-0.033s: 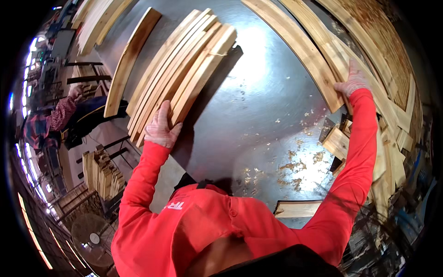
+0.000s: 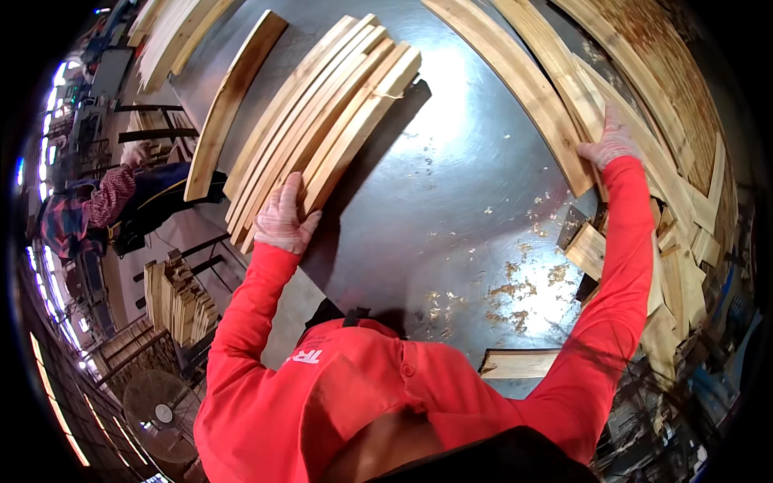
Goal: The person picks up wooden planks from a pile on a metal table and stacks them neatly on the left side. The person handles the planks one by one or in small groups, aligning them into a growing stack.
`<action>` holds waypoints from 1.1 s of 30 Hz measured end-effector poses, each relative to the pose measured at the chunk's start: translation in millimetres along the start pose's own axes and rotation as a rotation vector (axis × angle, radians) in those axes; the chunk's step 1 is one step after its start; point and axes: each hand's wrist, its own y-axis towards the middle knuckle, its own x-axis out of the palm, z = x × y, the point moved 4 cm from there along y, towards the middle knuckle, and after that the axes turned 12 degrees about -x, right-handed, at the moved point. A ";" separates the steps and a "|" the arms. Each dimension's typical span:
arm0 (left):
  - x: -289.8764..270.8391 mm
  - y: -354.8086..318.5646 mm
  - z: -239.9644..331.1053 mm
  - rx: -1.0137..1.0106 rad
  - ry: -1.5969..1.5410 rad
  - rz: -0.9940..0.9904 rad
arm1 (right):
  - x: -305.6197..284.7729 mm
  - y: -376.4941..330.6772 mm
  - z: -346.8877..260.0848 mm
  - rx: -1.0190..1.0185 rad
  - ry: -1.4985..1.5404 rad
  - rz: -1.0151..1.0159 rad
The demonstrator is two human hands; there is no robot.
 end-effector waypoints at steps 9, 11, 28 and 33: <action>12.6 10.2 -8.7 0.066 -0.149 0.234 | 100.4 -111.4 42.1 -0.303 1.194 -0.035; -1.2 4.2 47.2 0.115 -0.410 0.094 | 93.4 -168.1 -32.5 -0.148 1.366 0.028; -35.7 94.4 22.6 -0.120 -0.722 -0.466 | 5.2 -34.0 -68.5 0.105 0.888 0.352; -92.8 184.1 -151.0 -0.041 0.369 -0.004 | 15.2 19.3 -114.1 0.107 0.232 0.013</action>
